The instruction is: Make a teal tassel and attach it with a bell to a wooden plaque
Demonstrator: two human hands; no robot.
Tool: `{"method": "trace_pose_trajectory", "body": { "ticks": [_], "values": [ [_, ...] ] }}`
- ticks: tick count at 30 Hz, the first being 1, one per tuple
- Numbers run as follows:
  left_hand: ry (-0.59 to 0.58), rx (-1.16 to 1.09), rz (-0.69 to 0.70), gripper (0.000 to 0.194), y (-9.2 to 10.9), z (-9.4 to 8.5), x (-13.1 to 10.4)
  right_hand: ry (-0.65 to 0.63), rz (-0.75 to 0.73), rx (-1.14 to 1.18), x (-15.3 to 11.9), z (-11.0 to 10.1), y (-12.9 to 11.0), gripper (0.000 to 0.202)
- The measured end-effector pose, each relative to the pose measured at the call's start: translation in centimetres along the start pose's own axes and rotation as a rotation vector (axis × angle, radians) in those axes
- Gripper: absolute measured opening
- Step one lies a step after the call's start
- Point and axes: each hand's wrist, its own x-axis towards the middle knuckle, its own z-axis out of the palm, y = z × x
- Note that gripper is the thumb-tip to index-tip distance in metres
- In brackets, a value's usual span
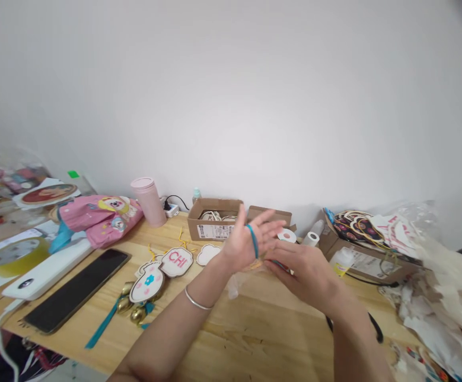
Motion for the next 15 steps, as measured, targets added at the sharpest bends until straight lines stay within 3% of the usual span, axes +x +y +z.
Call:
{"method": "trace_pose_trajectory", "body": {
  "ticks": [6,10,15],
  "values": [
    [-0.364,0.362,-0.449,0.088,-4.2,0.6,-0.4,-0.073,-0.019,0.090,-1.8,-2.2,0.9,0.019],
    [-0.600,0.530,-0.444,0.079,-4.1,1.1,-0.8,-0.120,-0.018,0.141,-2.4,-3.5,1.5,0.017],
    [-0.715,1.006,-0.436,0.056,-3.5,2.6,-1.5,-0.078,0.025,0.158,-2.8,-3.3,3.3,0.013]
  ]
}}
